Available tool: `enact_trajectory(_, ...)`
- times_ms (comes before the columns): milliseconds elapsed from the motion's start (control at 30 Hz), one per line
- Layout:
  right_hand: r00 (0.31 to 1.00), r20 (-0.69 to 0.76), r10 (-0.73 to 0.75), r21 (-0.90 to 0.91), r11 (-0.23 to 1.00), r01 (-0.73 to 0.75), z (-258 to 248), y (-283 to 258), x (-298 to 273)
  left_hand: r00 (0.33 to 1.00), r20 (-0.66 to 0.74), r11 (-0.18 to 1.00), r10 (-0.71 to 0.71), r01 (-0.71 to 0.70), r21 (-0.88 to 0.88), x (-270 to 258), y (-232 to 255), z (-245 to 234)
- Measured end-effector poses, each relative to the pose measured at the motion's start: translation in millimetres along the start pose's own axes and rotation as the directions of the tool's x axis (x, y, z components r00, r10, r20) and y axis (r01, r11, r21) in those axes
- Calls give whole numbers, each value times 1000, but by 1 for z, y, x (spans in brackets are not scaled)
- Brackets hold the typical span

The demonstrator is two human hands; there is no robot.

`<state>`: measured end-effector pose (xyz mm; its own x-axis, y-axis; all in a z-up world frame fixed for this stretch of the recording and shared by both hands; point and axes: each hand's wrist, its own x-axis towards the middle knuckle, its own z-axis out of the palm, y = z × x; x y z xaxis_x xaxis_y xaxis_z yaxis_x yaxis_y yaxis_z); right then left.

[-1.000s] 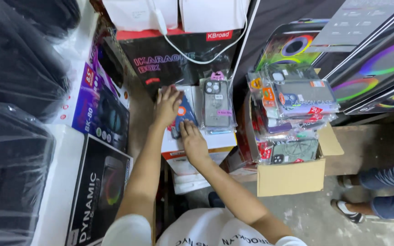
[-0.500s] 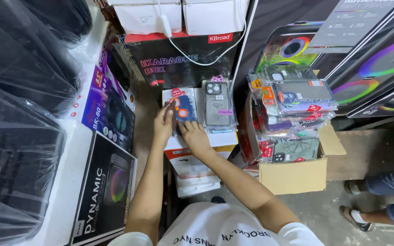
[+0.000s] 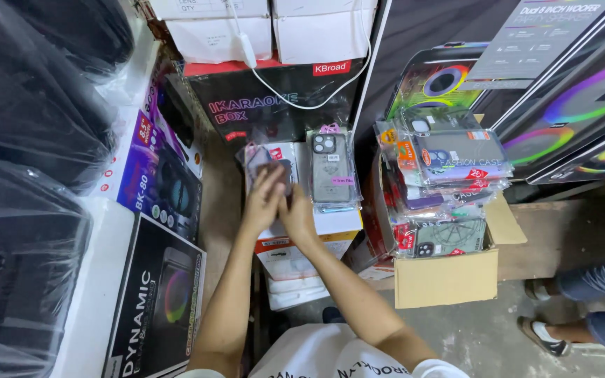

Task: Sorting, inspecting, and organizing various mobile phone cases in a retail stock area.

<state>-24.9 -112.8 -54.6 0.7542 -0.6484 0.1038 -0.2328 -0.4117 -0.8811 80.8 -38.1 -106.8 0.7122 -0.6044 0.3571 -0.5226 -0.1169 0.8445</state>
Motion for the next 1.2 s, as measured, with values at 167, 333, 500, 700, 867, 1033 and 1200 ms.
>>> enact_trajectory(167, 995, -10, 101, 74, 992, -100, 20, 53, 2, 989, 128, 782, -74, -22, 623, 58, -62, 11)
enact_trajectory(333, 990, 18, 139, 94, 986, -140, 25, 57, 5, 995, -54, 753, 80, -25, 658, 80, -109, 20)
enact_trajectory(500, 979, 62, 196, 251, 946, -205, 36, 94, 9, 941, 227, 735, -250, 31, 677, 12, 4, 5)
enact_trajectory(700, 959, 132, 252, 414, 865, -284, 24, 67, 9, 923, 150, 675, -355, 142, 724, 84, -40, 0)
enact_trajectory(867, 957, 129, 260, 439, 850, -290, 19, 55, 6, 904, 103, 691, -414, 239, 683, 82, -49, 2)
enact_trajectory(1033, 964, 101, 248, 357, 895, -267, 20, 57, 3, 899, 166, 689, -405, 181, 702, 15, -48, -8)
enact_trajectory(1200, 980, 61, 189, 140, 971, -196, 2, 22, -6, 970, 35, 932, -241, 221, 287, -8, -59, -36)
